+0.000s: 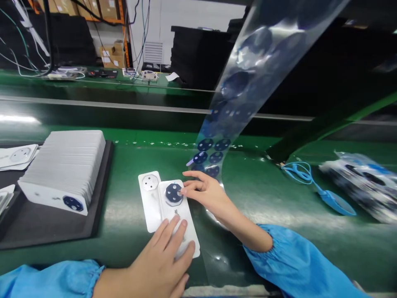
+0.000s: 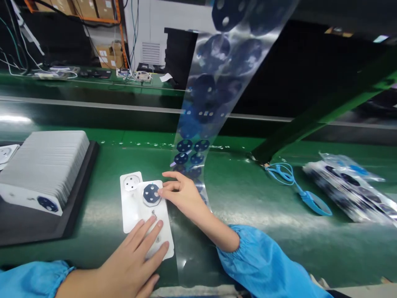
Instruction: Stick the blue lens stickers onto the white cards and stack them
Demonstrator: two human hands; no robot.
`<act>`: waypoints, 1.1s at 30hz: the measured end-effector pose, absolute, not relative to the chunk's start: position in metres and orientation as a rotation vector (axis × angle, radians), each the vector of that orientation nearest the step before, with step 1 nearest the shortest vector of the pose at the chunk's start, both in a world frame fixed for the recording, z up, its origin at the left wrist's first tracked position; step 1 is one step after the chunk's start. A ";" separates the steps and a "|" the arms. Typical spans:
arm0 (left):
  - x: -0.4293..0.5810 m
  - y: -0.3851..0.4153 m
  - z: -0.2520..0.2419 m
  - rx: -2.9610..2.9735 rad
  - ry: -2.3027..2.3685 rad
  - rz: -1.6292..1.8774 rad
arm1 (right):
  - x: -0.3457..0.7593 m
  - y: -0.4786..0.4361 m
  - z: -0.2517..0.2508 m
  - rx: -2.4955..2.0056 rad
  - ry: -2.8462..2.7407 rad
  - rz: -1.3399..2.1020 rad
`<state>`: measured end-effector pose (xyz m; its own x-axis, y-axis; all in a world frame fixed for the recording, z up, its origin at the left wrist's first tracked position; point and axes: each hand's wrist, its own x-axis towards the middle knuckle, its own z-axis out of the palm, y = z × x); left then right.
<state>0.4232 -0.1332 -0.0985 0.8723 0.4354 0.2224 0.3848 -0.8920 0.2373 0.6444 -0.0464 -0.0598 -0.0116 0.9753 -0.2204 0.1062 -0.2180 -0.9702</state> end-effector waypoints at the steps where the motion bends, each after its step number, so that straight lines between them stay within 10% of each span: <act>1: 0.423 -0.133 -0.098 2.863 0.632 0.417 | 0.645 -0.046 -0.060 -1.444 -1.192 1.344; 33: 0.423 -0.132 -0.092 2.874 0.633 0.545 | 0.649 -0.041 -0.055 -1.576 -1.232 1.427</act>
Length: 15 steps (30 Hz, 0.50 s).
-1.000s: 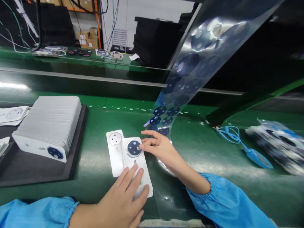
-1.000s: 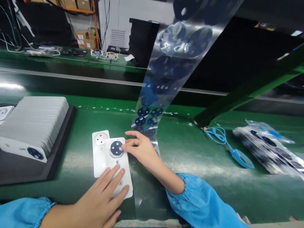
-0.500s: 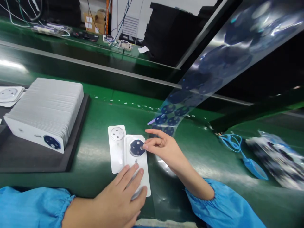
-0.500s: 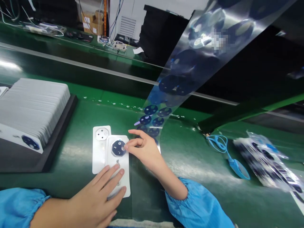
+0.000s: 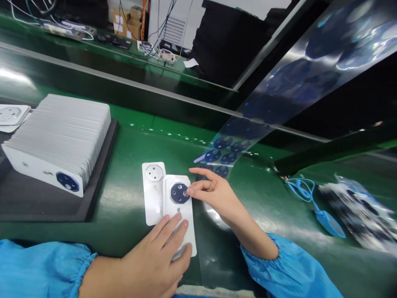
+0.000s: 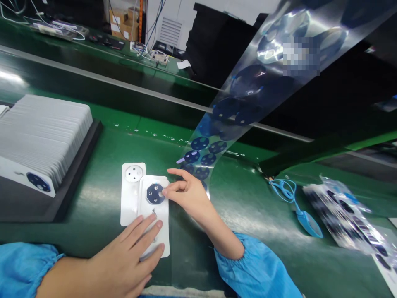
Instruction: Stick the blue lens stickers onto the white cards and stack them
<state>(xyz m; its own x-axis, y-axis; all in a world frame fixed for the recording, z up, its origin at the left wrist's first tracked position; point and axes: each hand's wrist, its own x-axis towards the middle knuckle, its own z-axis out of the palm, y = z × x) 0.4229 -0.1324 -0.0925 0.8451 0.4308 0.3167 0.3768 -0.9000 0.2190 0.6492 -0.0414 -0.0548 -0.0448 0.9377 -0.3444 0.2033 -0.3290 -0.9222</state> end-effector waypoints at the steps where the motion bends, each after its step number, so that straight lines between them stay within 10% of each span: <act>1: 0.423 -0.132 -0.092 2.869 0.635 0.548 | 0.649 -0.041 -0.055 -1.576 -1.236 1.426; 15: 0.423 -0.131 -0.092 2.889 0.610 0.567 | 0.649 -0.039 -0.053 -1.568 -1.207 1.469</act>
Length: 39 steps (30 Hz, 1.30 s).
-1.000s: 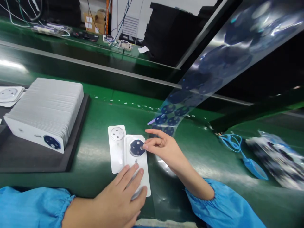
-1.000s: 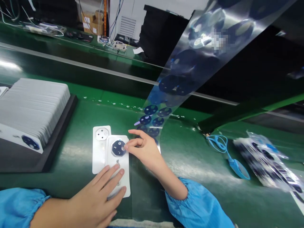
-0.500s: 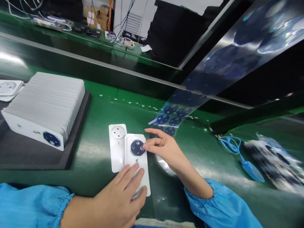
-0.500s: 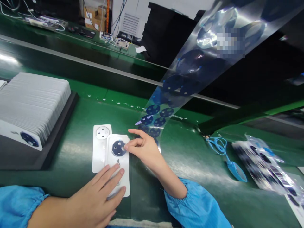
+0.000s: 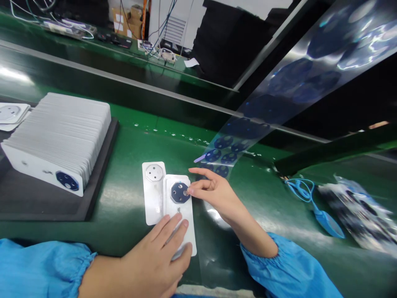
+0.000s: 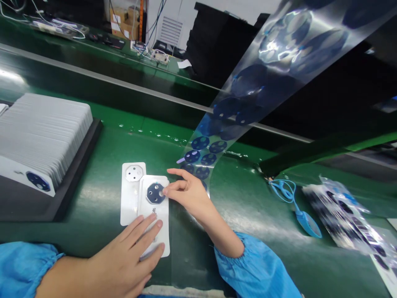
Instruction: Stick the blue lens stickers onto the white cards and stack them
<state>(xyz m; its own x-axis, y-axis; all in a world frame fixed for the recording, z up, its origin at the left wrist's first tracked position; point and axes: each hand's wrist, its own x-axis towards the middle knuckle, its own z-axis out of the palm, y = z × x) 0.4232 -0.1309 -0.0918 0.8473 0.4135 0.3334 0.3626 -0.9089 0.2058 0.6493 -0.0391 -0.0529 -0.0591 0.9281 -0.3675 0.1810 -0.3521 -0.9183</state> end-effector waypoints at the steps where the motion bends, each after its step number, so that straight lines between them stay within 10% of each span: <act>1: 0.423 -0.131 -0.092 2.892 0.607 0.568 | 0.649 -0.039 -0.052 -1.566 -1.202 1.471; 39: 0.423 -0.130 -0.094 2.913 0.622 0.585 | 0.649 -0.042 -0.056 -1.574 -1.224 1.456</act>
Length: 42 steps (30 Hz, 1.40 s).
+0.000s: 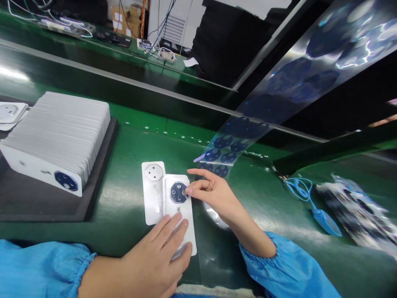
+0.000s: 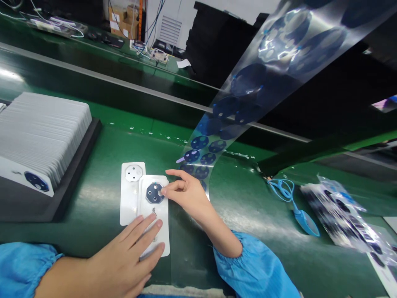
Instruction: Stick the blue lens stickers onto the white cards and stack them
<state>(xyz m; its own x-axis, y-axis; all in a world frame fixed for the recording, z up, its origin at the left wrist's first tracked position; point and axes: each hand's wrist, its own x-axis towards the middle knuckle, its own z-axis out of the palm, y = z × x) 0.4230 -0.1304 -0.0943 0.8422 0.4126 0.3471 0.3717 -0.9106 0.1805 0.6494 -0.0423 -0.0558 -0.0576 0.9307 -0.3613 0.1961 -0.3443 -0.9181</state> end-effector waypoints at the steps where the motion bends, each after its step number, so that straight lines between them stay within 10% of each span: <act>1: 0.423 -0.131 -0.094 2.912 0.620 0.585 | 0.649 -0.043 -0.056 -1.577 -1.240 1.442; 8: 0.423 -0.132 -0.095 2.906 0.619 0.576 | 0.639 -0.052 -0.054 -1.618 -1.574 1.085; 18: 0.424 -0.131 -0.096 2.891 0.615 0.601 | 0.628 -0.067 -0.065 -1.481 -2.463 -0.388; 42: 0.421 -0.132 -0.098 2.888 0.601 0.580 | 0.667 -0.048 -0.075 -1.364 -2.347 0.458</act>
